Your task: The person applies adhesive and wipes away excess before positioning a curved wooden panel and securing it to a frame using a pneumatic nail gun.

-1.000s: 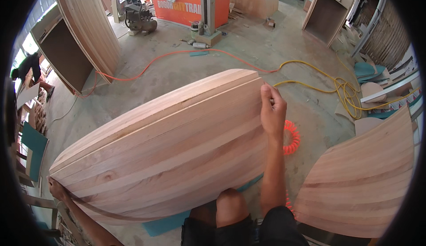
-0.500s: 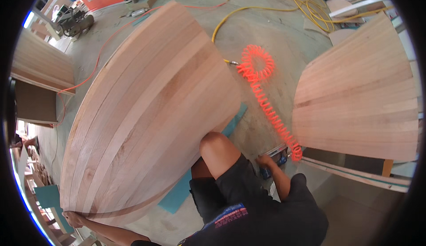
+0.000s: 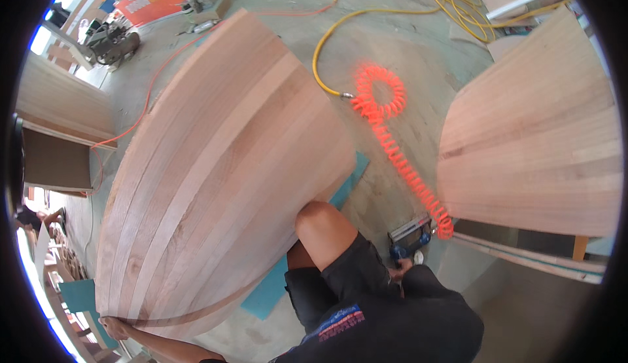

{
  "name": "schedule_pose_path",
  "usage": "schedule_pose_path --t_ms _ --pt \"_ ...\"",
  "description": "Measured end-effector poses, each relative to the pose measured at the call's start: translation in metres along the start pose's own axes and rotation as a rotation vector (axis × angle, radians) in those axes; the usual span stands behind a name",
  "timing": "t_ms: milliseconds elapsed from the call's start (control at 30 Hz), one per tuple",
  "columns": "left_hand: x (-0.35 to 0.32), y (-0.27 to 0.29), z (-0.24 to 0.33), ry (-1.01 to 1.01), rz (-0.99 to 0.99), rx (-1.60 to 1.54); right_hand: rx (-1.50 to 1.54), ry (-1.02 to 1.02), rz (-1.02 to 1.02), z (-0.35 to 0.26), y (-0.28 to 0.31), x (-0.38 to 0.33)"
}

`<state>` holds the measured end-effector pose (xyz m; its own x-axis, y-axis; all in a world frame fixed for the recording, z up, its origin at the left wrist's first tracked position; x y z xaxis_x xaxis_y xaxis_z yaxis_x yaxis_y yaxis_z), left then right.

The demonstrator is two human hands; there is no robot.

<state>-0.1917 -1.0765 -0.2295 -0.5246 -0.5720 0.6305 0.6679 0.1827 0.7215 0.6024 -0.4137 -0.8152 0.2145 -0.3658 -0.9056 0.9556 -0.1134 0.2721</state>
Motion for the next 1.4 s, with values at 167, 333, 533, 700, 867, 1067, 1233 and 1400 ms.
schedule_pose_path --t_ms 167,333,533,700,867,1067,1233,1400 --pt "0.016 0.006 -0.002 -0.034 0.015 -0.052 0.116 0.04 0.003 -0.007 -0.002 -0.015" --pt "-0.022 0.011 0.012 0.109 -0.059 -0.057 0.25 0.111 0.042 -0.013 -0.003 -0.035" --pt "-0.012 0.024 -0.003 0.079 -0.037 -0.106 0.332 0.168 0.097 -0.005 -0.038 -0.039" --pt "-0.034 -0.009 0.014 0.112 -0.094 -0.08 0.018 0.363 -0.11 -0.004 -0.028 -0.06" --pt "0.035 -0.037 -0.059 -0.452 0.197 0.2 -0.035 0.286 -0.074 -0.015 -0.061 -0.076" --pt "0.022 0.006 -0.053 -0.397 0.215 0.232 -0.173 0.316 0.141 0.004 -0.096 -0.135" --pt "0.022 0.012 -0.038 -0.372 0.172 0.254 -1.128 0.782 0.81 -0.028 -0.068 -0.192" --pt "0.046 0.02 -0.078 -0.258 0.1 0.265 -1.901 1.695 1.031 -0.06 -0.092 -0.2"
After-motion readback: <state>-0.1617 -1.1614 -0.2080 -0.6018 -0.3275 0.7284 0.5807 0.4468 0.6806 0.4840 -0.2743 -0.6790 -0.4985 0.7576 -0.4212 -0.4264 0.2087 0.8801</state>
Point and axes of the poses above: each hand's wrist, its own x-axis towards the middle knuckle, its own y-axis out of the back of the hand, z = x × y, the point moved 5 cm from there along x, towards the middle knuckle, and after that the axes turned 11 degrees about -y, right-handed, at the moved point
